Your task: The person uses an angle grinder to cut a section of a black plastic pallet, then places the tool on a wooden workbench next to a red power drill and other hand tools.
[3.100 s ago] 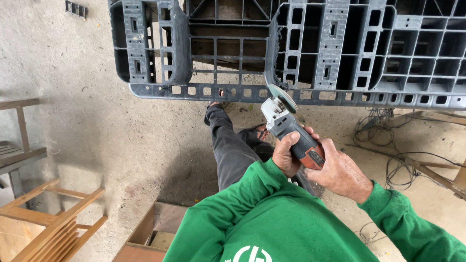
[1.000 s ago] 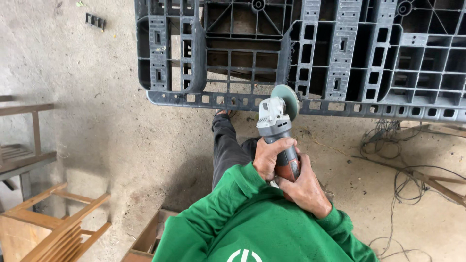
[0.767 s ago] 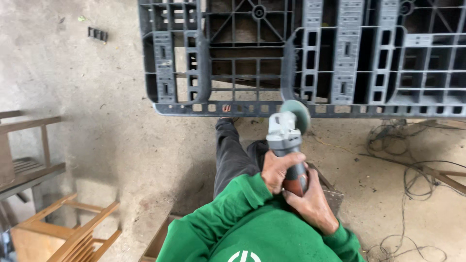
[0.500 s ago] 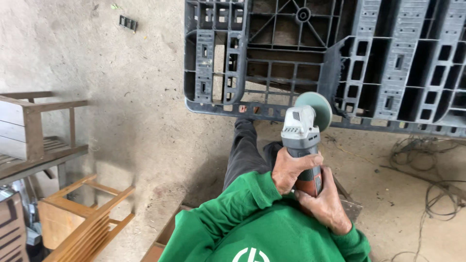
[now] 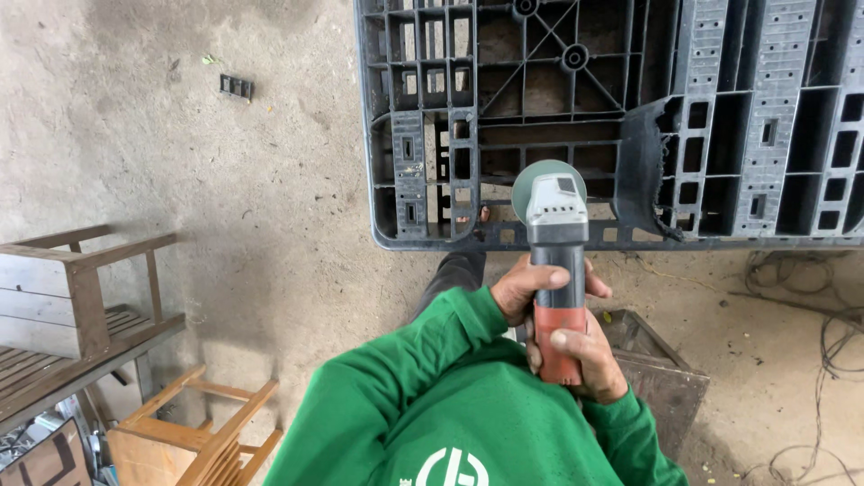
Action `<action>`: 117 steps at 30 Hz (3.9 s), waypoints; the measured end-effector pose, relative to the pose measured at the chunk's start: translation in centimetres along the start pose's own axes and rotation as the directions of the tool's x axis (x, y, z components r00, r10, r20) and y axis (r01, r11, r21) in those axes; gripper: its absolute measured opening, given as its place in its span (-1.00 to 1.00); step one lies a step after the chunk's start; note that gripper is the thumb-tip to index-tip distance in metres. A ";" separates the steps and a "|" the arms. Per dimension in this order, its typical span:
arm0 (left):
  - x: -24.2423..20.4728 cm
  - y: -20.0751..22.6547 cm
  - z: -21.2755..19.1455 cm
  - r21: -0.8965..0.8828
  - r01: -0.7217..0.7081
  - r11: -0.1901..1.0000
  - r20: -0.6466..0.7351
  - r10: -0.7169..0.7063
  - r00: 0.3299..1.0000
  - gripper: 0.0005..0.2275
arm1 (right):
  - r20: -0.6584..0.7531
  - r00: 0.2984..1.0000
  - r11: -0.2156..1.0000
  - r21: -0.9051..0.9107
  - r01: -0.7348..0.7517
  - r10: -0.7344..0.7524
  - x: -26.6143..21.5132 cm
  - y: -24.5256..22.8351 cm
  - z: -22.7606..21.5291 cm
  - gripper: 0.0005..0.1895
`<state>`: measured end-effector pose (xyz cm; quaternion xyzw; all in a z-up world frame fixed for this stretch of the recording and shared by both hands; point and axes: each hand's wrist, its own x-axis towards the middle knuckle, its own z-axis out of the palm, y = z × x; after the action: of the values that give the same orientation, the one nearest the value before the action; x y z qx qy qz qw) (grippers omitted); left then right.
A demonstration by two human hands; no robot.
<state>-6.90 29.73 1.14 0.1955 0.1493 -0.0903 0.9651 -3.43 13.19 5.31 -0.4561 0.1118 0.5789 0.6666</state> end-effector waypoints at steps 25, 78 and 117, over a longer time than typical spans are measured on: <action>4.1 2.4 0.3 0.212 0.076 0.974 -0.596 0.067 0.800 -0.73 | 0.181 0.969 0.986 -0.015 -0.167 0.167 6.8 -3.6 -2.4 -0.40; 5.0 1.9 1.0 0.248 0.118 0.962 -0.666 0.081 0.741 -0.73 | 0.268 0.936 0.973 -0.031 -0.229 0.228 8.4 -3.6 -4.6 -0.47; 6.5 3.0 -1.1 0.359 0.084 0.930 -0.614 0.167 0.772 -0.70 | 0.306 0.931 0.978 -0.017 -0.206 0.201 11.3 -3.6 -5.2 -0.48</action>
<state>-0.38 32.17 -0.87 0.3939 0.4420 -0.0237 0.8056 5.18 17.24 -3.54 -0.3421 0.0582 0.7076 0.6156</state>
